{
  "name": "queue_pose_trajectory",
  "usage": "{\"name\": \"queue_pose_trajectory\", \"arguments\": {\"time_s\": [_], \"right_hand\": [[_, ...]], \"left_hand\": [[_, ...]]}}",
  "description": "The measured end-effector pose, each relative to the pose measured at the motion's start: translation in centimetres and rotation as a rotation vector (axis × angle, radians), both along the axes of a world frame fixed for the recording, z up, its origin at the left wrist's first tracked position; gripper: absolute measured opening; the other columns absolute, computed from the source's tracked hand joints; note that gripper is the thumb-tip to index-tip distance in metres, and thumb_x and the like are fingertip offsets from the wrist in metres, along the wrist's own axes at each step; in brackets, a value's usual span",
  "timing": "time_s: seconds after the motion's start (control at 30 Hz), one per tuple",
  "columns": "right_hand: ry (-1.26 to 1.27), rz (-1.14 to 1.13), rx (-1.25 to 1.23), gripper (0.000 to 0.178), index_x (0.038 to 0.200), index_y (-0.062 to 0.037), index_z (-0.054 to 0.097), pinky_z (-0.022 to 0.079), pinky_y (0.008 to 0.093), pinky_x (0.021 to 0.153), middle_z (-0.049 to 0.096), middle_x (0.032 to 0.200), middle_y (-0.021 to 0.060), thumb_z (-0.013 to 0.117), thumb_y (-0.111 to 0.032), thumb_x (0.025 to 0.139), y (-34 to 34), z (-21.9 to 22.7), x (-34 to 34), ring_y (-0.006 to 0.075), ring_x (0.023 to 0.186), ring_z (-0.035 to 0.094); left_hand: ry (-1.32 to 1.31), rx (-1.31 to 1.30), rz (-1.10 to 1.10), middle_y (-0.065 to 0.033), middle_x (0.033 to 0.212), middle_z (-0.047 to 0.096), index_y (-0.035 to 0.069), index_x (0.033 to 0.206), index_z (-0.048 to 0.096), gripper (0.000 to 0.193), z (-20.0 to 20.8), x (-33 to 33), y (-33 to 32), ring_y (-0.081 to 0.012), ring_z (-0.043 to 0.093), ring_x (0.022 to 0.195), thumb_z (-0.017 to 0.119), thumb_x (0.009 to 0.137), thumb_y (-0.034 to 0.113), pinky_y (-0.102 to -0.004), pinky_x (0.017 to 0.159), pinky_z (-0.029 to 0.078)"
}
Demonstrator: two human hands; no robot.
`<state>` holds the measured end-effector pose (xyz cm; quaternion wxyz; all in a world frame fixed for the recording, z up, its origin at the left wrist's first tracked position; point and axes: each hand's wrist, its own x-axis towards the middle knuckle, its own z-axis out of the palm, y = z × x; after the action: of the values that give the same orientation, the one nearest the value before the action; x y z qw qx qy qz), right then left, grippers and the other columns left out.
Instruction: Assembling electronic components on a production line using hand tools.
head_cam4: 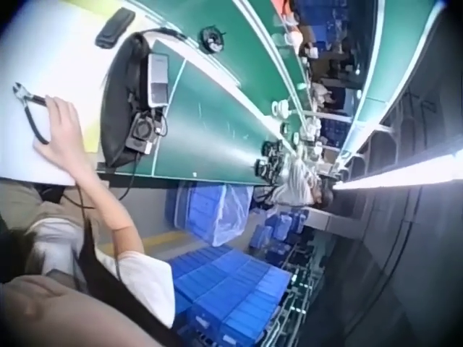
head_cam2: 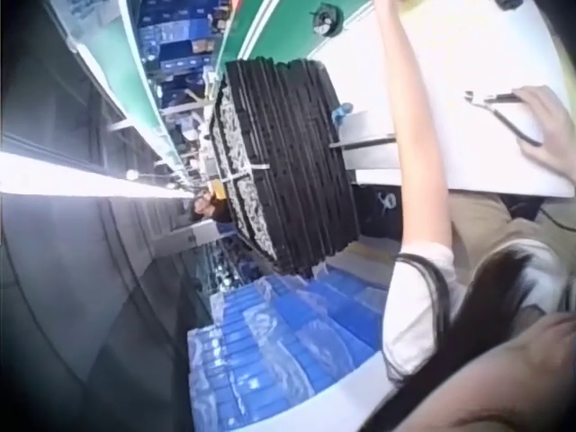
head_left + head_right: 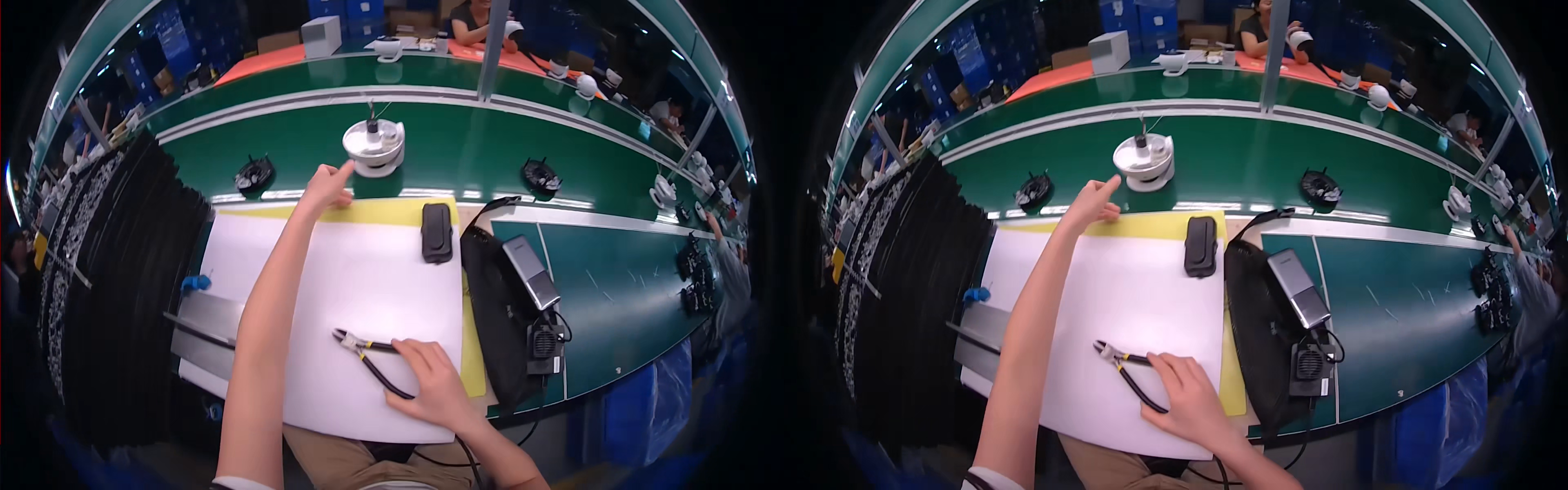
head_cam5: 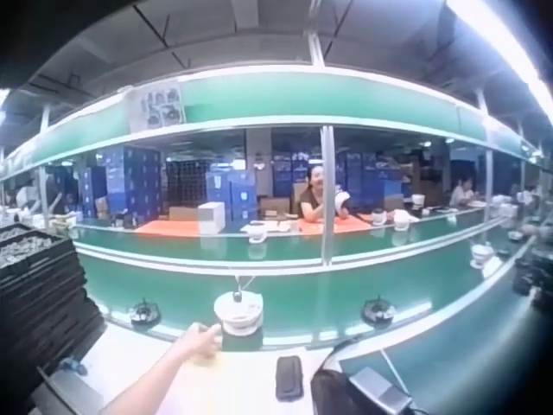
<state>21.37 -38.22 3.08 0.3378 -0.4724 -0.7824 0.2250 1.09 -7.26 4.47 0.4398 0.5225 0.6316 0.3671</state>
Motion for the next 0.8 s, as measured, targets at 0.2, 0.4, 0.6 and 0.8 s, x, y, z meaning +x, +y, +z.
{"name": "queue_pose_trajectory", "arguments": {"time_s": [0.2,0.4,0.6,0.8], "right_hand": [[0.174,-0.179,0.080,0.059,0.111,0.0022,0.055,0.046,0.0364,0.083,0.057,0.107,0.0169,0.075,-0.014,0.058,-0.5,0.5,0.8,0.0299,0.093,0.055],[0.219,-0.213,0.124,0.059,0.111,0.0009,0.056,0.046,0.0353,0.084,0.058,0.105,0.0152,0.075,-0.018,0.059,-2.0,-0.4,0.8,0.0276,0.092,0.056],[0.215,-0.161,0.088,0.059,0.113,0.0002,0.055,0.044,0.0358,0.088,0.057,0.107,0.0152,0.073,-0.022,0.061,-2.2,-1.2,1.0,0.0283,0.097,0.054],[0.223,-0.214,0.123,0.060,0.115,-0.0026,0.055,0.045,0.0349,0.087,0.058,0.106,0.0135,0.073,-0.022,0.062,-1.8,-1.2,1.6,0.0259,0.095,0.055]], "left_hand": [[0.739,0.400,-0.012,-0.0164,0.083,0.061,0.000,0.097,0.062,0.036,-0.2,-0.8,-18.3,-0.0288,0.061,0.072,0.066,0.079,0.030,-0.0378,0.070,0.048],[0.853,0.628,0.037,-0.0177,0.080,0.057,-0.002,0.090,0.063,0.021,-2.2,-0.2,-23.4,-0.0340,0.056,0.079,0.065,0.077,0.014,-0.0420,0.073,0.046],[1.004,0.634,0.027,-0.0183,0.082,0.058,-0.001,0.079,0.059,0.014,-5.1,-1.2,-20.3,-0.0359,0.056,0.080,0.063,0.077,0.012,-0.0433,0.071,0.046],[0.447,0.163,-0.474,-0.0149,0.068,0.059,-0.001,0.080,0.055,0.015,1.8,-0.4,-29.6,-0.0221,0.057,0.061,0.057,0.079,0.014,-0.0353,0.063,0.047]]}}
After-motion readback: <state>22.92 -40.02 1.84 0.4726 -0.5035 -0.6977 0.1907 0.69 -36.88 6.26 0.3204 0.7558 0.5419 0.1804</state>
